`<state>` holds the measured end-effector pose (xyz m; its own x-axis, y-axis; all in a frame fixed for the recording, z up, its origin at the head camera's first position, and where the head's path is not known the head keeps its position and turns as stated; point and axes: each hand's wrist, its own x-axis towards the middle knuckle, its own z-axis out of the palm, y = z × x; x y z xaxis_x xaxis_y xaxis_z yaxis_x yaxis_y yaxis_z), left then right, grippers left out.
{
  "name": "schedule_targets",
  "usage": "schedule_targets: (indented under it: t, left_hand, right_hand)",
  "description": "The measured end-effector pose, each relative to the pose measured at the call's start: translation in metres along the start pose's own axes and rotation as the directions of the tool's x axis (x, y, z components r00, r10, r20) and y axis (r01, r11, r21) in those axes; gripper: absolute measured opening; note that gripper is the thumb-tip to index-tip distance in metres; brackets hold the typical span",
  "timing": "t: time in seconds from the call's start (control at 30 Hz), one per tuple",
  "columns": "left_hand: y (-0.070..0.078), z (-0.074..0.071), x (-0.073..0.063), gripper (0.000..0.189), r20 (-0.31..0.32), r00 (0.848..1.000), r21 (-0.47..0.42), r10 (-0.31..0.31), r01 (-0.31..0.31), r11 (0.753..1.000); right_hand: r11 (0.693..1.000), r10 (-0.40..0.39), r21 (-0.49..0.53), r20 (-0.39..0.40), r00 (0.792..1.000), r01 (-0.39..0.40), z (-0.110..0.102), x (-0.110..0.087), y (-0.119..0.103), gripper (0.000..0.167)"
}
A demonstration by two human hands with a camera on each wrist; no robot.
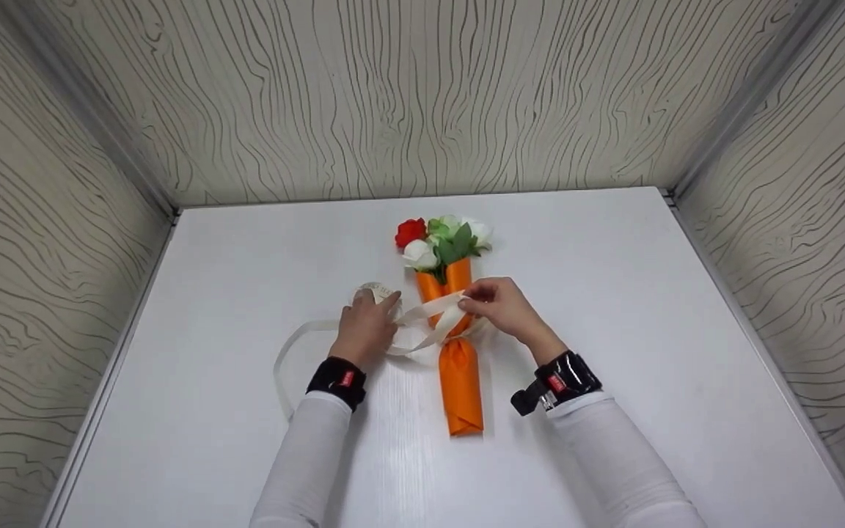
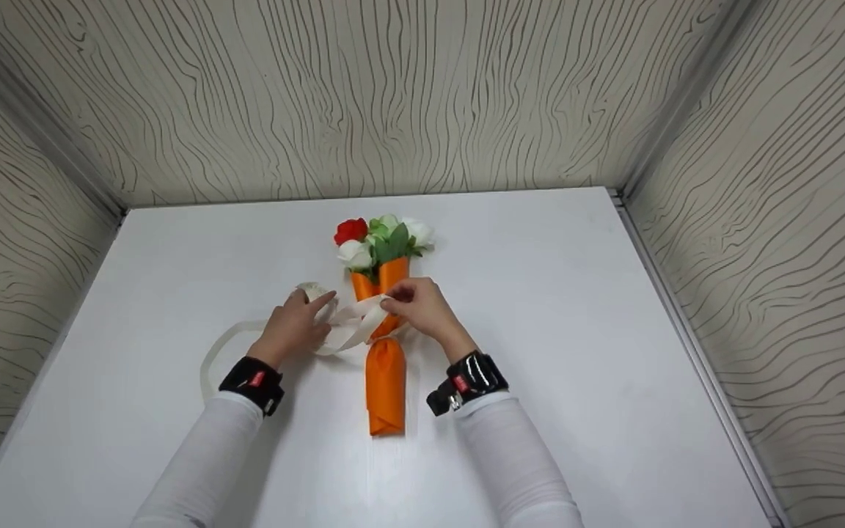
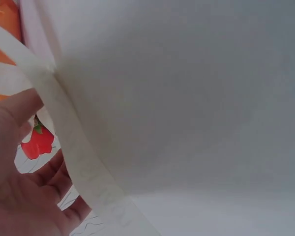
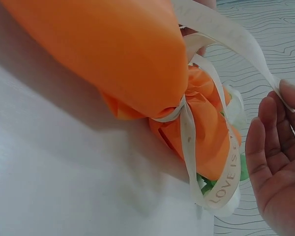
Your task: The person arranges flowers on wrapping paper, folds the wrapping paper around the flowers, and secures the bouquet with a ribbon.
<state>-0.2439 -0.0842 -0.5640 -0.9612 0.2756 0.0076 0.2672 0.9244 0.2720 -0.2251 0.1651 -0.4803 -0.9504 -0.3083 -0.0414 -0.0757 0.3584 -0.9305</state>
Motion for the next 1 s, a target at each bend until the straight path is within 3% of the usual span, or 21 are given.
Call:
schedule_targets:
  t: [0.17,0.37,0.5,0.63,0.8,1.0]
  left_hand:
    - [0.001,0.004,0.000,0.016,-0.082,0.995,0.067,0.052,-0.046,0.997]
    - [-0.001,0.001,0.001,0.005,-0.104,0.994,0.056,0.020,-0.015,0.998]
    - [-0.003,-0.015,-0.001,0.009,-0.142,0.990,-0.074,-0.012,0.002,0.997]
    - [-0.002,-0.041,-0.005,0.012,-0.173,0.984,-0.212,-0.050,0.013,0.977]
    - [0.001,-0.074,-0.018,0.012,-0.154,0.984,-0.344,-0.090,0.033,0.939]
    - [0.005,-0.090,-0.043,0.009,-0.104,0.992,-0.478,-0.065,0.007,0.878]
  right_hand:
    - [1.000,-0.010,-0.017,0.000,1.000,0.010,-0.001,0.001,0.001,0.019]
    - [0.999,0.017,-0.037,-0.019,1.000,-0.017,-0.004,0.013,0.022,0.021]
    - [0.997,0.025,-0.066,-0.025,0.999,-0.027,-0.006,0.019,0.026,0.021]
    - [0.994,0.025,-0.103,-0.041,0.999,-0.030,-0.010,0.023,0.024,0.020]
    - [0.992,0.025,-0.119,-0.034,0.999,-0.029,-0.014,0.027,0.021,0.020]
    - [0.991,0.029,-0.132,-0.020,0.999,-0.031,-0.016,0.030,0.021,0.018]
